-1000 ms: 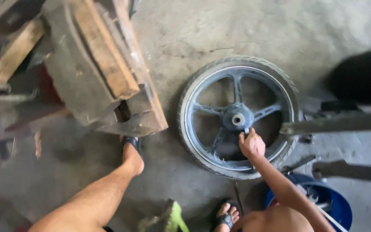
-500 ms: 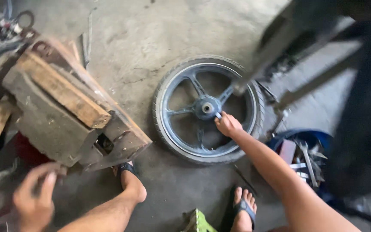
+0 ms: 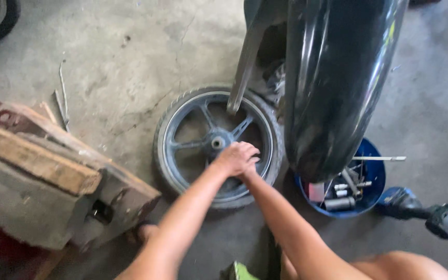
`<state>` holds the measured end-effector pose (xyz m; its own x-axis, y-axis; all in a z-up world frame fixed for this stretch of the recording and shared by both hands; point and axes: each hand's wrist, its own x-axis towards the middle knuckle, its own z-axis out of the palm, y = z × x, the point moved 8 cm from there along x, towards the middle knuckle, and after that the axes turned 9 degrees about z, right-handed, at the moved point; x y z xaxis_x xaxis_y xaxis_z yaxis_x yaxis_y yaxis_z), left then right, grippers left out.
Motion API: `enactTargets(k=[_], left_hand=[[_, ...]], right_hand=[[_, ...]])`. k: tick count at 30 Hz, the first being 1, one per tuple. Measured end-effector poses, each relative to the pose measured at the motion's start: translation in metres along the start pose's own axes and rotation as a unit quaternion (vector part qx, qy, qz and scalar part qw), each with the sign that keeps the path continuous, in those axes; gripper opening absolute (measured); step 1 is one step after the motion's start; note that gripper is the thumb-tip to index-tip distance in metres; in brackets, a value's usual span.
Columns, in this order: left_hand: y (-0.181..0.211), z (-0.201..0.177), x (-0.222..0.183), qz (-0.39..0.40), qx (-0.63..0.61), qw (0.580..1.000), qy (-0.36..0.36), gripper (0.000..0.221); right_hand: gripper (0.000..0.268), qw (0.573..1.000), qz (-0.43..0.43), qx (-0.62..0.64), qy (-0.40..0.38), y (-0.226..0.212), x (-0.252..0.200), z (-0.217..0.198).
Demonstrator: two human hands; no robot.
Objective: Removing the inner tube and tire from a motorcycle rim using tire levers.
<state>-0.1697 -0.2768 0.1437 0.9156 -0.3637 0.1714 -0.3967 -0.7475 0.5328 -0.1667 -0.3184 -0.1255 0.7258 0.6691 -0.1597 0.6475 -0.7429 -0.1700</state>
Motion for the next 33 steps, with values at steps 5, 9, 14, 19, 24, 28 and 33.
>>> enactTargets(k=[5,9,14,19,24,28,33], left_hand=[[-0.035,0.037,0.021,-0.186,-0.094,0.978,-0.016,0.035],[-0.042,0.031,0.013,-0.158,-0.109,0.981,0.028,0.038],[-0.06,0.074,0.005,-0.171,-0.065,0.982,-0.046,0.034],[-0.083,0.155,-0.027,-0.1,0.127,0.98,-0.116,0.04],[-0.082,0.15,-0.009,-0.021,0.212,0.977,0.025,0.079],[-0.136,0.222,-0.029,-0.233,0.011,0.961,-0.152,0.071],[-0.122,0.219,-0.032,-0.113,0.008,0.985,-0.13,0.045]], right_hand=[[0.059,0.991,-0.041,-0.111,-0.061,0.028,0.005,0.037],[0.056,0.965,-0.199,0.001,-0.169,0.002,-0.01,0.002],[0.062,0.966,-0.205,-0.014,-0.156,0.029,-0.076,-0.23],[0.034,0.915,-0.206,-0.108,-0.328,0.118,-0.152,-0.21],[0.028,0.921,-0.242,-0.008,-0.304,0.138,-0.223,-0.133],[0.034,0.979,-0.092,0.083,-0.16,0.148,-0.229,-0.071],[0.061,0.99,-0.034,0.12,-0.065,0.146,-0.226,-0.11]])
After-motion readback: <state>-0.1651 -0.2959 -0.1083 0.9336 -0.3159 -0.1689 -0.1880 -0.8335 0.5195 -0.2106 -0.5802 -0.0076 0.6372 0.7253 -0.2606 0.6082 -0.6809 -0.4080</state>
